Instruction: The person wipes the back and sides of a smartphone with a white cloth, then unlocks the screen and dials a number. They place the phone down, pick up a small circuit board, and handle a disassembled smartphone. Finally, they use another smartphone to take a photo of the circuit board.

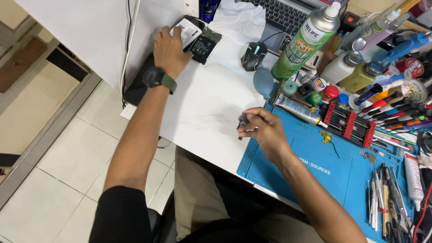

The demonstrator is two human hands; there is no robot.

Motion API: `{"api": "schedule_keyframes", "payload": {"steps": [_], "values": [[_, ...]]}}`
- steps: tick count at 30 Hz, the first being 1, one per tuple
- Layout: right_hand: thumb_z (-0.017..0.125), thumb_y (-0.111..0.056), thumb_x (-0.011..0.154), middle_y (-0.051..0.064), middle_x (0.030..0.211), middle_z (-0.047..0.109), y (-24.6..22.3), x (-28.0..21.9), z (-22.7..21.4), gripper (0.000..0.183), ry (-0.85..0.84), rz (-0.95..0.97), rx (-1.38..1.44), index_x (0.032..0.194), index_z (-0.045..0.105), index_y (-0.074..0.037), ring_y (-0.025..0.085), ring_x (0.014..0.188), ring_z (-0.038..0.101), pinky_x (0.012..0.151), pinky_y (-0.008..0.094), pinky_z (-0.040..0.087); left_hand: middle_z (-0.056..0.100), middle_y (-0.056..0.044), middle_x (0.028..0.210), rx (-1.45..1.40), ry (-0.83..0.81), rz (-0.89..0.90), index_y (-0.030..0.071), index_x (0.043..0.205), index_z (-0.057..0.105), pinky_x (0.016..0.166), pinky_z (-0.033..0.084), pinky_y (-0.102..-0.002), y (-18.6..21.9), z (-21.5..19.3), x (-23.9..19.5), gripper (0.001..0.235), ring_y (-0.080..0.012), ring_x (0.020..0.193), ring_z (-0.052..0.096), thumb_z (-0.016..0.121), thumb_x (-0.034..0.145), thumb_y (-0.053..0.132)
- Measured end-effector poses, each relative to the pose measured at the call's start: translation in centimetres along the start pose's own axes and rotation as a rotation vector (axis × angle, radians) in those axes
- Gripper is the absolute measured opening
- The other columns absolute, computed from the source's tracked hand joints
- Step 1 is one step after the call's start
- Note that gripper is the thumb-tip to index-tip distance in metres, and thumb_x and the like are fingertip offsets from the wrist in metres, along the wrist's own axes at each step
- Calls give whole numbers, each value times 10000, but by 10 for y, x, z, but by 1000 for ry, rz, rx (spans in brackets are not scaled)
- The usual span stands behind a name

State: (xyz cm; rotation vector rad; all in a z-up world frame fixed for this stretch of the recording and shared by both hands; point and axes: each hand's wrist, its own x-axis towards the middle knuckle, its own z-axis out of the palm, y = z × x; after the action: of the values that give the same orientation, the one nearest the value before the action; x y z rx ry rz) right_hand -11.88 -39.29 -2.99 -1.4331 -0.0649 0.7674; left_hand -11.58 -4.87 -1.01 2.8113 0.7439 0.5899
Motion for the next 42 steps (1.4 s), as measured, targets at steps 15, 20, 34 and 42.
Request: {"api": "schedule_keyframes", "payload": {"steps": [15,20,34,42], "values": [[543,-28,955,111,713,548,-34,172,211,126,56,180,48,845,595,-62,137,531,286,430,290,149,719,-291,913,21,3,-25,13,1072,611,601,537,-701,-44,11,51,101,-585,806,688,530,1012,23],[603,-45,968,124,716,643,-45,183,239,181,122,219,206,809,528,-88,101,483,297,407,278,138,737,-335,973,-69,-61,-120,-32,1189,532,657,569,-695,-46,15,55,266,-598,863,711,460,939,-86],[759,-282,926,167,671,700,-59,193,239,417,163,127,-153,694,458,-111,212,537,511,456,336,308,720,-344,1136,-137,-156,-210,-39,1267,533,831,593,-664,-48,14,52,375,-591,1039,701,685,930,21],[770,-195,889,141,608,654,-80,198,210,232,136,30,-175,754,621,-80,176,484,504,407,305,252,768,-192,860,153,137,-123,89,1064,641,580,587,-611,-42,15,55,146,-475,791,755,571,959,15]]}}
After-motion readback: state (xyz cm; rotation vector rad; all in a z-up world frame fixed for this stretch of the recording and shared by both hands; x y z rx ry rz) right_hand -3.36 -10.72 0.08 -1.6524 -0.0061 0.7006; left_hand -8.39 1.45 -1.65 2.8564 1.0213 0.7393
